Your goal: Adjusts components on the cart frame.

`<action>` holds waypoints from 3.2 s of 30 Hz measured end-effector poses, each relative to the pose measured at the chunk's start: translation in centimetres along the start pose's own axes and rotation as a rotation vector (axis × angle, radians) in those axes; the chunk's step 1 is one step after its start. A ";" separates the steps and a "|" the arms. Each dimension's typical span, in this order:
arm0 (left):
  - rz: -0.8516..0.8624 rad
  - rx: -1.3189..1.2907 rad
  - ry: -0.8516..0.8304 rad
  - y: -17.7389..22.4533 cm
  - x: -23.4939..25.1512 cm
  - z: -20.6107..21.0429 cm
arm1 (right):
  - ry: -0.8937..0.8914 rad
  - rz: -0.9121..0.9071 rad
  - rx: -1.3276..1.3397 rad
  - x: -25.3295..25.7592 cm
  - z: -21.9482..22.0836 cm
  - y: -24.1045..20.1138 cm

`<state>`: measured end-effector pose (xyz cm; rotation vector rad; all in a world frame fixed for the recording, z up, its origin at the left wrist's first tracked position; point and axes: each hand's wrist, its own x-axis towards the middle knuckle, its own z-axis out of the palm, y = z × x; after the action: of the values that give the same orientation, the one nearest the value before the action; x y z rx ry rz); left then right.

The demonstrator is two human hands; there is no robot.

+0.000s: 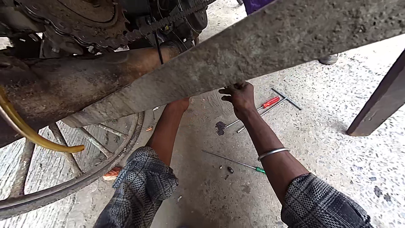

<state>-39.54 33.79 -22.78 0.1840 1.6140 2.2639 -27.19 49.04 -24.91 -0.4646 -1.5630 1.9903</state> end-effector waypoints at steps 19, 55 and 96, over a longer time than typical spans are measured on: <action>-0.565 -0.453 -0.012 -8.4 -7.0 -1.9 | -0.497 0.011 -0.578 -2.8 -2.9 3.7; -0.013 0.084 -0.234 4.6 -10.6 -3.6 | -0.407 0.104 0.275 -6.6 8.8 -5.9; 0.086 0.457 -0.299 5.5 -8.0 3.7 | -0.192 -0.321 -0.171 -4.8 5.3 -3.0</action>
<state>-32.11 32.62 -15.60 0.6821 1.9509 1.7805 -25.89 42.49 -20.99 -0.0783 -1.8064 1.7043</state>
